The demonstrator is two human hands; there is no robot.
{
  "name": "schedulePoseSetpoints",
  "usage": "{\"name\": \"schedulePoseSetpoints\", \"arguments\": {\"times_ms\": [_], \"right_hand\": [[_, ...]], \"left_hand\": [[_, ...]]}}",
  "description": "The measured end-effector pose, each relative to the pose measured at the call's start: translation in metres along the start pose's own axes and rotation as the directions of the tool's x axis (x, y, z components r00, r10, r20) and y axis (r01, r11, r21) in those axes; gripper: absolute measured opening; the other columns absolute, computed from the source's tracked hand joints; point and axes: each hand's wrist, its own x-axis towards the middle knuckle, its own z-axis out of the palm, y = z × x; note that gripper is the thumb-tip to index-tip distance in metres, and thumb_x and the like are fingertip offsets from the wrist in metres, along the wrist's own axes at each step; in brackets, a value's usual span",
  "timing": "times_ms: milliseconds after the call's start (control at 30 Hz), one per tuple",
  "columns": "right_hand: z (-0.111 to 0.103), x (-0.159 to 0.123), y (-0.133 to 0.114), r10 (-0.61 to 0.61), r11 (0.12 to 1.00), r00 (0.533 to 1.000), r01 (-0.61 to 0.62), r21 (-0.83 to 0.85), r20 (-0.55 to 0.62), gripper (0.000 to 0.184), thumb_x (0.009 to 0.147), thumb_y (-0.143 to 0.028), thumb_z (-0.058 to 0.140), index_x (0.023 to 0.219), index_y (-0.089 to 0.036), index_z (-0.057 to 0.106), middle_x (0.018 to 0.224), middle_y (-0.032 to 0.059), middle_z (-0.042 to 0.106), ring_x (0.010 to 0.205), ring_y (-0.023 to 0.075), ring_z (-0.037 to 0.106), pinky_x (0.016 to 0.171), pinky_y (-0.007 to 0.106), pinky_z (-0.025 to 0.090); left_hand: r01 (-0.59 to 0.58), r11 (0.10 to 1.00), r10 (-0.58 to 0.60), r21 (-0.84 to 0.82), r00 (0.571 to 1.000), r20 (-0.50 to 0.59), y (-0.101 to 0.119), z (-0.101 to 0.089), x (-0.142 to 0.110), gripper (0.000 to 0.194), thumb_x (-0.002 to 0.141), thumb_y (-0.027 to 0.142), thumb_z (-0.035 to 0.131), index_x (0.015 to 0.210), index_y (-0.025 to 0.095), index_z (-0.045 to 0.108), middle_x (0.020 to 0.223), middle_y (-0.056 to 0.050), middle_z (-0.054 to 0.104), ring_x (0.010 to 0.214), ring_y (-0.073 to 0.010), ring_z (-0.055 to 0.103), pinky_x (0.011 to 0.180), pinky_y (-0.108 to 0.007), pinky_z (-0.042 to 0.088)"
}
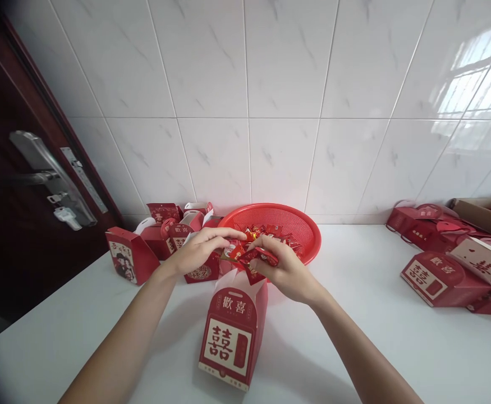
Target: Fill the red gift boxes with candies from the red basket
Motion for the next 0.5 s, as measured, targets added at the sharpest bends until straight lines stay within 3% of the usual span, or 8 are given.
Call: {"name": "schedulePoseSetpoints", "arguments": {"times_ms": [67, 133, 233, 367, 500], "right_hand": [[0.0, -0.002, -0.001, 0.021, 0.999, 0.998, -0.018, -0.051, 0.063, 0.011, 0.094, -0.029, 0.059, 0.1, -0.022, 0.065, 0.091, 0.0034, 0.063, 0.084, 0.0197, 0.06, 0.073, 0.035, 0.057], [0.0, -0.004, -0.003, 0.021, 0.995, 0.994, -0.01, -0.102, 0.106, 0.011, 0.096, -0.027, 0.055, 0.099, -0.021, 0.064, 0.094, 0.0038, 0.063, 0.087, 0.0192, 0.059, 0.076, 0.035, 0.056], [-0.001, -0.005, -0.006, 0.027, 0.992, 0.988, -0.008, -0.122, 0.15, 0.011, 0.097, -0.024, 0.053, 0.101, -0.021, 0.063, 0.098, 0.0041, 0.063, 0.088, 0.0188, 0.06, 0.075, 0.033, 0.056], [-0.004, -0.006, -0.009, 0.04, 0.994, 0.983, -0.021, -0.106, 0.181, 0.01, 0.098, -0.021, 0.053, 0.1, -0.021, 0.063, 0.097, 0.0032, 0.064, 0.088, 0.0182, 0.061, 0.075, 0.031, 0.055], [-0.006, -0.007, -0.012, 0.07, 0.984, 0.98, -0.037, -0.176, 0.186, 0.011, 0.099, -0.02, 0.051, 0.099, -0.022, 0.061, 0.094, 0.0016, 0.064, 0.085, 0.017, 0.06, 0.072, 0.029, 0.051]], "left_hand": [[-0.013, 0.999, 0.011, 0.043, 0.999, 0.033, 0.004, -0.002, -0.003, 0.035, 0.09, 0.034, 0.052, 0.11, 0.02, 0.077, 0.111, -0.005, 0.075, 0.104, -0.0229, 0.065, 0.091, -0.031, 0.05], [0.028, 0.993, -0.036, 0.113, 0.997, 0.074, 0.007, -0.002, -0.006, 0.037, 0.093, 0.041, 0.055, 0.115, 0.02, 0.075, 0.101, -0.005, 0.076, 0.088, -0.0203, 0.067, 0.083, -0.032, 0.052], [0.058, 0.976, -0.086, 0.208, 0.988, 0.127, 0.012, -0.001, -0.01, 0.033, 0.092, 0.038, 0.06, 0.118, 0.022, 0.074, 0.092, -0.002, 0.077, 0.073, -0.017, 0.066, 0.074, -0.03, 0.052], [-0.001, 0.97, -0.058, 0.243, 0.97, 0.235, 0.013, -0.001, -0.013, 0.03, 0.09, 0.029, 0.061, 0.116, 0.024, 0.075, 0.105, -0.002, 0.077, 0.088, -0.0191, 0.07, 0.078, -0.028, 0.053], [-0.038, 0.963, -0.033, 0.265, 0.965, 0.261, 0.012, 0.0, -0.014, 0.03, 0.09, 0.025, 0.059, 0.116, 0.025, 0.074, 0.108, -0.001, 0.076, 0.092, -0.0191, 0.07, 0.079, -0.027, 0.052]]}}
